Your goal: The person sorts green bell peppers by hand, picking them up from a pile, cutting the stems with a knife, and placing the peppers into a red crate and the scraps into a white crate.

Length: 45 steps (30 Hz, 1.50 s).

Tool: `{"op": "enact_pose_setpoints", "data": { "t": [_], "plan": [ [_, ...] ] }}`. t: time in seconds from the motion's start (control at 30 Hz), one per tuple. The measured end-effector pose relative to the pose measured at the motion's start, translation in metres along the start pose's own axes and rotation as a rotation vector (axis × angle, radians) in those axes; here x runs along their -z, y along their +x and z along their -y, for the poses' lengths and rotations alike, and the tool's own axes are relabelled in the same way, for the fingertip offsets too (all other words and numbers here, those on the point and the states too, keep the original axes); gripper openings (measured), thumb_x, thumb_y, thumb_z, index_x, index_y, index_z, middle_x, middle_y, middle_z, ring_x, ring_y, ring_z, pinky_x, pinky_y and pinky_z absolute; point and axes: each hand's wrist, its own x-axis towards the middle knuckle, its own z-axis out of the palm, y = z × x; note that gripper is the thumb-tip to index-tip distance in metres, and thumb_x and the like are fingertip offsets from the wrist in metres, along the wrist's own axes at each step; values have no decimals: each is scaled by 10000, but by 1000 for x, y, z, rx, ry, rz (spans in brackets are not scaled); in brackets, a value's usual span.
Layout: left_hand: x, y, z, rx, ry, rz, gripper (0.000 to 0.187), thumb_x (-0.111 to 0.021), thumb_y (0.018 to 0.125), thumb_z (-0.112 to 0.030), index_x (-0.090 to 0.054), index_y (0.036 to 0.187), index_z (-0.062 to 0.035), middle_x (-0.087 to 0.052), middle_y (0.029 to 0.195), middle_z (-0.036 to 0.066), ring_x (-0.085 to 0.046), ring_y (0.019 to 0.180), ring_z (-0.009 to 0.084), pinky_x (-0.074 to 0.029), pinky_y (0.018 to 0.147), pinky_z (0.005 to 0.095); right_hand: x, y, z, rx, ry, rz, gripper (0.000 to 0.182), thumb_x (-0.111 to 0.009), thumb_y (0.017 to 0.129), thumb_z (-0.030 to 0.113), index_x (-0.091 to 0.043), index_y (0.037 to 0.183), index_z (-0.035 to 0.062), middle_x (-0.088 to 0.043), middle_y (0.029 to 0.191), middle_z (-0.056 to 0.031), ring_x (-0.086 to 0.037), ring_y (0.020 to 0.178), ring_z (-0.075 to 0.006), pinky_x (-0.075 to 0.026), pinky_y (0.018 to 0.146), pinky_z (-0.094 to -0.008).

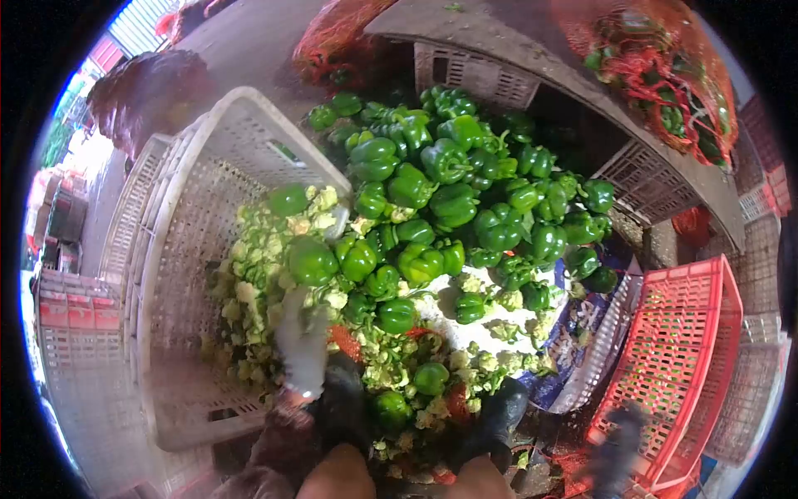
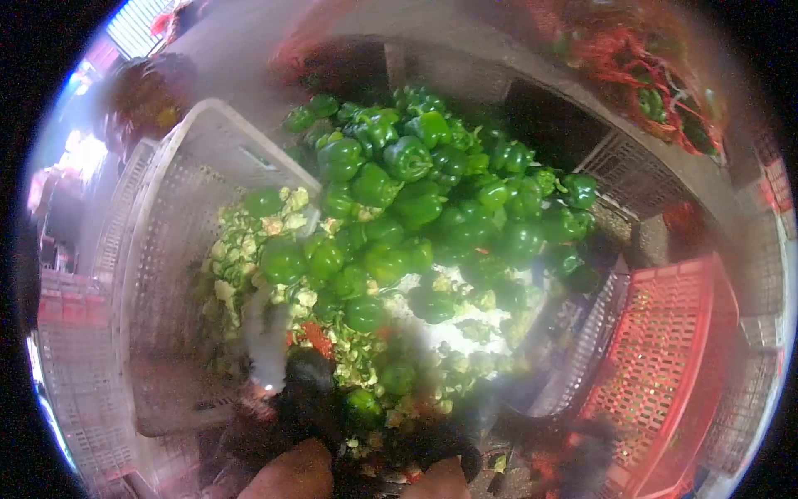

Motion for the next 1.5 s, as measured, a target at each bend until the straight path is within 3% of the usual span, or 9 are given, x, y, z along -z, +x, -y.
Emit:
{"op": "enact_pose_setpoints", "data": {
  "t": [0.1,0.23,0.43,0.63,0.93,1.1,1.27,1.37,1.5],
  "plan": [
    [-5,38,-10,-357,736,-63,612,-679,758,-169,-442,1315,-81,-462,1320,211,-460,1194,371,-379,1000,418,-63,-22,-9,-201,258,348,243,-550,892,224,-542,1037,29,-569,1008,-63,-567,846,-146,-486,714,-267],
    [-2,102,45,-252,647,185,690,-733,705,-211,-431,1309,-71,-494,1285,201,-488,1161,377,-411,956,424,-122,-78,89,-234,534,776,221,-538,903,210,-537,1038,35,-568,989,-57,-568,820,-131,-489,688,-270],
    [-1,63,2,-322,363,22,671,-772,620,-169,-491,1220,-65,-540,1193,174,-548,1054,362,-445,907,435,-178,-24,54,356,-262,722,340,-524,931,200,-477,1225,36,-579,970,-60,-575,712,-114,-490,626,-251],
    [-72,-17,-10,-1147,346,311,652,-726,612,-108,-486,1217,-65,-476,1243,196,-513,1109,346,-431,945,438,-244,-21,84,103,202,948,619,-522,947,333,-270,1458,93,-539,1184,-52,-548,905,-117,-456,769,-249],
    [-116,-36,-13,210,-491,1012,811,-627,768,-90,-213,1464,-38,-258,1485,169,-263,1367,271,-253,1095,338,-264,5,-9,270,329,752,703,-714,798,151,-336,1379,31,-447,1325,-131,-492,1160,-217,-435,961,-326],
    [-137,-46,23,-219,-38,951,599,-543,841,-63,-328,1400,-77,-410,1366,184,-411,1256,334,-351,1027,368,-250,2,8,154,-62,837,736,-701,815,156,-289,1418,62,-462,1348,-152,-467,1231,-231,-381,1021,-350],
    [-150,-47,24,-49,-129,916,470,-584,801,-95,-482,1260,-80,-575,1124,196,-562,1034,342,-439,900,390,-248,3,39,56,-449,812,798,-704,763,339,-296,1431,182,-564,1245,-183,-559,1137,-344,-449,951,-407],
    [-162,-42,24,44,-113,929,425,-602,768,-107,-547,1188,-84,-633,972,190,-615,915,327,-472,827,392,-256,9,19,171,-387,826,720,-654,835,130,-258,1435,96,-581,1159,-140,-589,1025,-192,-497,871,-314],
    [-177,-44,24,-4,-42,855,359,-613,750,-147,-607,1106,-104,-651,919,178,-628,879,325,-487,783,385,-275,22,-32,83,-456,711,660,-637,795,247,-360,1387,158,-576,1193,-204,-570,1087,-336,-463,911,-405]
  ]
}}
